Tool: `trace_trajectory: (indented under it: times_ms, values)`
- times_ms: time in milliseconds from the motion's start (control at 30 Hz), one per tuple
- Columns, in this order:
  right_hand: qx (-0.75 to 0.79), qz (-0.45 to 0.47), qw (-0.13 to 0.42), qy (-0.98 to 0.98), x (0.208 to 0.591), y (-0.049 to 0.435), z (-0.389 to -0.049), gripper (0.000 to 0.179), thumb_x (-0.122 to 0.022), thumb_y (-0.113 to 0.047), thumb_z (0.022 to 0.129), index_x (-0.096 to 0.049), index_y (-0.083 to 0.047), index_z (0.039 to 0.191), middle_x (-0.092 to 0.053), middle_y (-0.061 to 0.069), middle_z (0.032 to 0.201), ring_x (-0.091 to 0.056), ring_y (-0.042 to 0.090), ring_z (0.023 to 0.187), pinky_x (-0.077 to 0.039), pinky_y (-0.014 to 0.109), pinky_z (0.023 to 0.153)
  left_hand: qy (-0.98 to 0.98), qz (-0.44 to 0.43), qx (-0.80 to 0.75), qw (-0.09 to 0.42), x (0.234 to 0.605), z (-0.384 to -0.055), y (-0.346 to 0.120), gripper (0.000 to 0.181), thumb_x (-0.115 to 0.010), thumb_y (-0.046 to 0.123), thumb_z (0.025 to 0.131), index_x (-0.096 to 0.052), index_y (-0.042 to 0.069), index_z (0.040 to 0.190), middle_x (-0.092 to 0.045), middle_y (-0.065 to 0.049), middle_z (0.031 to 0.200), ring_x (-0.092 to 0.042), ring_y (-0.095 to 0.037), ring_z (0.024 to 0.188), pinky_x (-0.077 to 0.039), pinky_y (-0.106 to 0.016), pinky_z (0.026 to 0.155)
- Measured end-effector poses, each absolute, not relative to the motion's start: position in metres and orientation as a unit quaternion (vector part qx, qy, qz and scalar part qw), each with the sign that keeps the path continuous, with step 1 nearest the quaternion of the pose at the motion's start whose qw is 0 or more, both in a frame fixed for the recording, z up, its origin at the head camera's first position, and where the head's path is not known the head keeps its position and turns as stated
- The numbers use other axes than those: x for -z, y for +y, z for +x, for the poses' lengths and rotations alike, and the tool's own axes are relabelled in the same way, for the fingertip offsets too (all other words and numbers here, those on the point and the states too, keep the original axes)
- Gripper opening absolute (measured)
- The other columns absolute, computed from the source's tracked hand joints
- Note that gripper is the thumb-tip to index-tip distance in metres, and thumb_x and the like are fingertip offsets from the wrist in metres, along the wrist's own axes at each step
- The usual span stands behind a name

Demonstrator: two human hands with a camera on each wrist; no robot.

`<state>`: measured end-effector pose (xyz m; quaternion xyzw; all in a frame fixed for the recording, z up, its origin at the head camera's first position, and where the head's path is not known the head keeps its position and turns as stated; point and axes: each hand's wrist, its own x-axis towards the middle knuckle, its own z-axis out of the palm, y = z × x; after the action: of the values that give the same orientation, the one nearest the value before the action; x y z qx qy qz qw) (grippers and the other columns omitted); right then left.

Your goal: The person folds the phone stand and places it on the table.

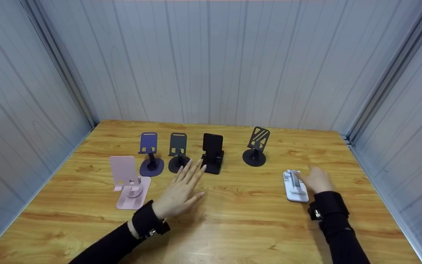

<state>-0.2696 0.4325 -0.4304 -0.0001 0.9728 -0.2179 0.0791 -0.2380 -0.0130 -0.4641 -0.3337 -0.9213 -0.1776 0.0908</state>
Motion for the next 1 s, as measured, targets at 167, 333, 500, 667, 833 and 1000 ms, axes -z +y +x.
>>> trace_trajectory:
  times_ms: [167, 333, 500, 667, 833, 1000]
  values:
    - [0.290, -0.019, 0.112, 0.950, 0.425, 0.421, -0.284, 0.097, -0.041, -0.055, 0.112, 0.000, 0.019, 0.159, -0.007, 0.052, 0.158, -0.016, 0.071, 0.144, -0.021, 0.079, 0.118, -0.921, -0.340, 0.168, 0.088, 0.463, -0.238, 0.000, 0.075, -0.060, 0.033, 0.108, -0.026, 0.004, 0.168, -0.018, -0.021, 0.175, -0.012, -0.041, 0.163, -0.016, -0.056, 0.132]
    - [0.446, -0.021, 0.160, 0.880, 0.426, 0.408, -0.299, 0.091, -0.039, -0.050, 0.114, 0.014, 0.007, 0.163, 0.013, 0.039, 0.167, 0.005, 0.063, 0.153, -0.007, 0.075, 0.125, -0.922, -0.351, 0.140, 0.086, 0.462, -0.237, 0.015, 0.075, -0.057, 0.036, 0.109, -0.024, 0.005, 0.169, -0.018, -0.019, 0.176, -0.015, -0.039, 0.163, -0.018, -0.052, 0.133]
    - [0.558, -0.039, 0.176, 0.810, 0.431, 0.395, -0.315, 0.081, -0.029, -0.043, 0.118, 0.021, 0.006, 0.161, 0.026, 0.030, 0.167, 0.028, 0.051, 0.152, 0.012, 0.068, 0.126, -0.923, -0.356, 0.118, 0.082, 0.461, -0.238, 0.030, 0.076, -0.055, 0.040, 0.110, -0.022, 0.008, 0.170, -0.015, -0.015, 0.177, -0.013, -0.035, 0.164, -0.019, -0.048, 0.133]
    - [0.623, -0.042, 0.175, 0.762, 0.433, 0.380, -0.330, 0.080, -0.023, -0.045, 0.117, 0.024, 0.003, 0.160, 0.027, 0.028, 0.168, 0.030, 0.046, 0.153, 0.013, 0.060, 0.129, -0.925, -0.358, 0.107, 0.068, 0.462, -0.240, 0.040, 0.075, -0.053, 0.042, 0.111, -0.020, 0.010, 0.171, -0.012, -0.013, 0.178, -0.010, -0.033, 0.164, -0.017, -0.048, 0.133]
    - [0.680, -0.007, 0.124, 0.722, 0.437, 0.361, -0.345, 0.077, -0.031, -0.033, 0.117, 0.021, 0.001, 0.163, 0.016, 0.027, 0.173, 0.014, 0.044, 0.160, 0.004, 0.054, 0.132, -0.929, -0.357, 0.064, 0.073, 0.464, -0.240, 0.049, 0.075, -0.051, 0.045, 0.111, -0.021, 0.012, 0.171, -0.014, -0.012, 0.178, -0.011, -0.031, 0.164, -0.019, -0.047, 0.133]
    - [0.724, 0.035, 0.051, 0.687, 0.438, 0.338, -0.358, 0.077, -0.041, -0.017, 0.114, 0.013, 0.000, 0.167, 0.003, 0.030, 0.174, -0.007, 0.043, 0.162, -0.013, 0.047, 0.134, -0.929, -0.360, 0.045, 0.073, 0.464, -0.239, 0.054, 0.074, -0.048, 0.048, 0.112, -0.019, 0.015, 0.171, -0.015, -0.010, 0.178, -0.012, -0.030, 0.164, -0.016, -0.043, 0.134]
